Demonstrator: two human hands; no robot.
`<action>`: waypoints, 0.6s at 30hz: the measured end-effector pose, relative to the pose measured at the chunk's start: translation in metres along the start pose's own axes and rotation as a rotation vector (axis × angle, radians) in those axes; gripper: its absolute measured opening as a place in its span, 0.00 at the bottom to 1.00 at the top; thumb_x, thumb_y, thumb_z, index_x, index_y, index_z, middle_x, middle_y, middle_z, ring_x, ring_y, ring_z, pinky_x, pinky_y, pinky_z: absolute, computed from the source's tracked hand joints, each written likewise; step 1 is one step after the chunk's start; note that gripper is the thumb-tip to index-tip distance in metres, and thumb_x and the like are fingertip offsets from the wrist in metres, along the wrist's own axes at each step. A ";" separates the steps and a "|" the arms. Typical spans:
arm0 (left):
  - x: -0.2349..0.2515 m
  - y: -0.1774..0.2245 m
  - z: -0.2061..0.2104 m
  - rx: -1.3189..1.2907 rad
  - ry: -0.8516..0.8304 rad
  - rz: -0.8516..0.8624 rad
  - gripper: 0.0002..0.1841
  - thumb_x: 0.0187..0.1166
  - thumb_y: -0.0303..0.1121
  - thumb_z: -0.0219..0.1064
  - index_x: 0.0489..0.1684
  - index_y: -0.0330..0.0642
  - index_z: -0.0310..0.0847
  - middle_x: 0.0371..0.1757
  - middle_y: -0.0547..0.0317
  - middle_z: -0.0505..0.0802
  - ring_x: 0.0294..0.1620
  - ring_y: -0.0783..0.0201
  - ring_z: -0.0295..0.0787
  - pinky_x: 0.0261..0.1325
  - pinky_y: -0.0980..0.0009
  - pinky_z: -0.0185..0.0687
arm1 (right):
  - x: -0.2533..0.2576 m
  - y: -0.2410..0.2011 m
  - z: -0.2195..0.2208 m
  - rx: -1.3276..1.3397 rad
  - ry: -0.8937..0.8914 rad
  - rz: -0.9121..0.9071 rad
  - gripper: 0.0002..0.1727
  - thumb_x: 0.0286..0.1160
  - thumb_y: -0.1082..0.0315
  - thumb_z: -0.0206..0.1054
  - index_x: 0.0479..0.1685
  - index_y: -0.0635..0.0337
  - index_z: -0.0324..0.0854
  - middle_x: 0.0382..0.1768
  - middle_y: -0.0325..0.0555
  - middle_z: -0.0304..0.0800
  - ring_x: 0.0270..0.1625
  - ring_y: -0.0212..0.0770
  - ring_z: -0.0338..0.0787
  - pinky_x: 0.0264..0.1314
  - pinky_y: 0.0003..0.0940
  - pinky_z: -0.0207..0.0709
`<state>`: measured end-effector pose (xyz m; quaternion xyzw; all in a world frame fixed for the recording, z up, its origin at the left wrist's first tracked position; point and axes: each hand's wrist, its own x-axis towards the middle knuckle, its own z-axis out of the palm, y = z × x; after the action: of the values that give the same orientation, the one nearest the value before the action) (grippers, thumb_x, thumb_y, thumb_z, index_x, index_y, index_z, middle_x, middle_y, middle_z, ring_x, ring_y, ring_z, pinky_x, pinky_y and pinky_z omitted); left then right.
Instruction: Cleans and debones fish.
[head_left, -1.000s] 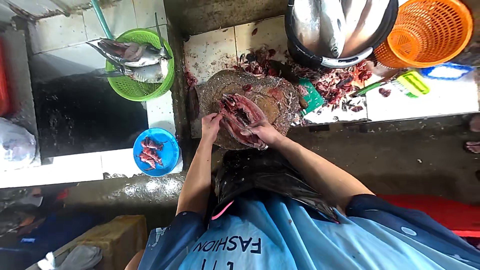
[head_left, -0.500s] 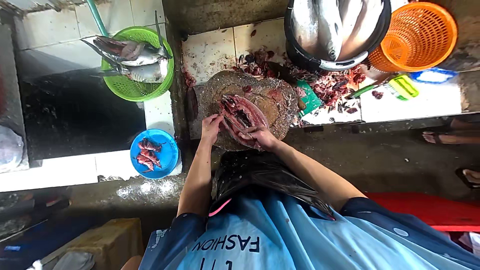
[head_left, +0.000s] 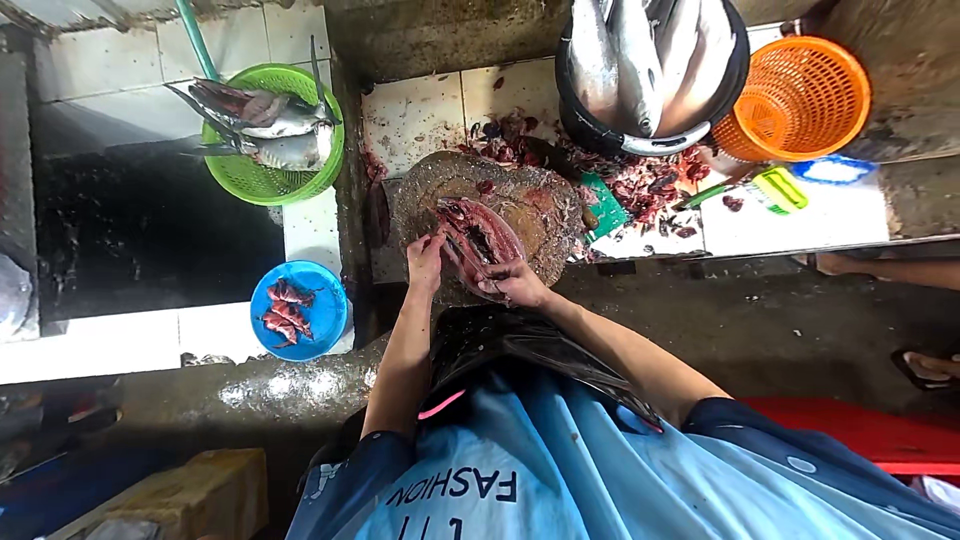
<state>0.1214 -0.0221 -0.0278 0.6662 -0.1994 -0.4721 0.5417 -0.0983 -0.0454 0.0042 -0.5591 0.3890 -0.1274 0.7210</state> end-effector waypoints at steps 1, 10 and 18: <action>0.000 -0.001 0.001 0.003 0.002 0.008 0.11 0.85 0.33 0.65 0.44 0.31 0.87 0.39 0.50 0.92 0.40 0.61 0.90 0.48 0.60 0.88 | -0.001 -0.001 0.000 0.017 0.002 0.022 0.06 0.73 0.68 0.75 0.42 0.59 0.93 0.28 0.40 0.92 0.24 0.30 0.82 0.29 0.30 0.78; -0.010 0.002 0.015 -0.006 0.076 0.028 0.12 0.86 0.33 0.65 0.43 0.31 0.88 0.34 0.51 0.92 0.35 0.63 0.89 0.45 0.62 0.87 | -0.008 -0.014 0.000 0.121 0.012 0.088 0.06 0.75 0.69 0.72 0.39 0.62 0.92 0.20 0.39 0.85 0.19 0.29 0.75 0.23 0.27 0.71; -0.011 0.001 0.021 0.084 0.150 0.001 0.13 0.84 0.35 0.67 0.44 0.31 0.88 0.36 0.49 0.92 0.37 0.62 0.88 0.48 0.60 0.85 | -0.010 -0.022 0.005 0.075 0.055 0.135 0.05 0.72 0.68 0.74 0.36 0.61 0.92 0.19 0.39 0.86 0.17 0.29 0.76 0.22 0.27 0.71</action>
<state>0.0988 -0.0246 -0.0214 0.7216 -0.1784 -0.4119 0.5271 -0.0963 -0.0432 0.0290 -0.5005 0.4404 -0.1080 0.7375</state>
